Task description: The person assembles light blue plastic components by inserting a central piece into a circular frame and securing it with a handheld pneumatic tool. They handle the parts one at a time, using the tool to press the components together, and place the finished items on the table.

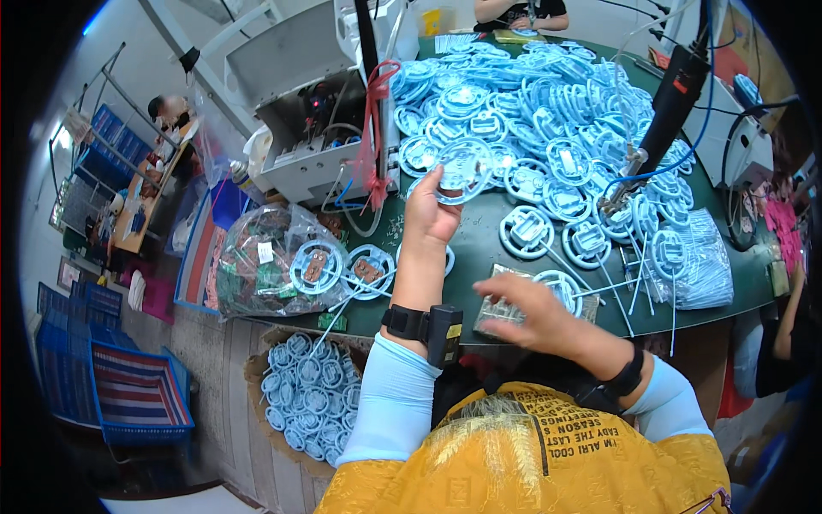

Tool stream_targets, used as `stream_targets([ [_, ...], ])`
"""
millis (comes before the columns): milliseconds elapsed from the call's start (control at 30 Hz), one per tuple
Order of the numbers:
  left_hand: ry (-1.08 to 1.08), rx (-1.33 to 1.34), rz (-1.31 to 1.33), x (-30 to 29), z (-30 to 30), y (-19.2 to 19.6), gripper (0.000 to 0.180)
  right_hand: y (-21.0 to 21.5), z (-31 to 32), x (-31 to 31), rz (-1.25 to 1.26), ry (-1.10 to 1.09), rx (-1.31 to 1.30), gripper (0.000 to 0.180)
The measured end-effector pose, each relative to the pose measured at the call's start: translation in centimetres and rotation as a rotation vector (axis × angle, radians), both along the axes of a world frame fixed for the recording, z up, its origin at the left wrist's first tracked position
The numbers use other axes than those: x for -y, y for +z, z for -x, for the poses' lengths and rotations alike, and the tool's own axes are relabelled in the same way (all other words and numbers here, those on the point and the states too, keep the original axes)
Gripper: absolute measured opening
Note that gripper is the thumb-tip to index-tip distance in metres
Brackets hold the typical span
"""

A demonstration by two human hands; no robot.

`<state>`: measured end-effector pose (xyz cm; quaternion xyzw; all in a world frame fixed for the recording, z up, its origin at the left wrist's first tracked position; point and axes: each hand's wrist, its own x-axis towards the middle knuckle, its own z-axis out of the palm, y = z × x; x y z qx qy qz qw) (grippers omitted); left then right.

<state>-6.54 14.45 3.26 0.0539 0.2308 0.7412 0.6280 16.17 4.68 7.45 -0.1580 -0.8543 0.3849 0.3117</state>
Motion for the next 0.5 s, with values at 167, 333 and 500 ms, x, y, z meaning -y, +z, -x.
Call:
stream_targets([
  [167, 0.082, 0.099, -0.062, -1.1, 0.8, 1.3, 0.027, -2.7, 1.9, 1.0, 0.077, 0.055, -0.103, 0.046],
  [333, 0.128, 0.181, -0.072, -1.9, 1.1, 1.8, 0.027, -2.8, 2.4, 1.5, 0.248, 0.028, -0.13, 0.038],
  [500, 0.262, 0.163, -0.012, -1.8, 0.9, 1.9, 0.027, -2.7, 2.3, 1.9, 0.406, 0.05, -0.106, 0.036],
])
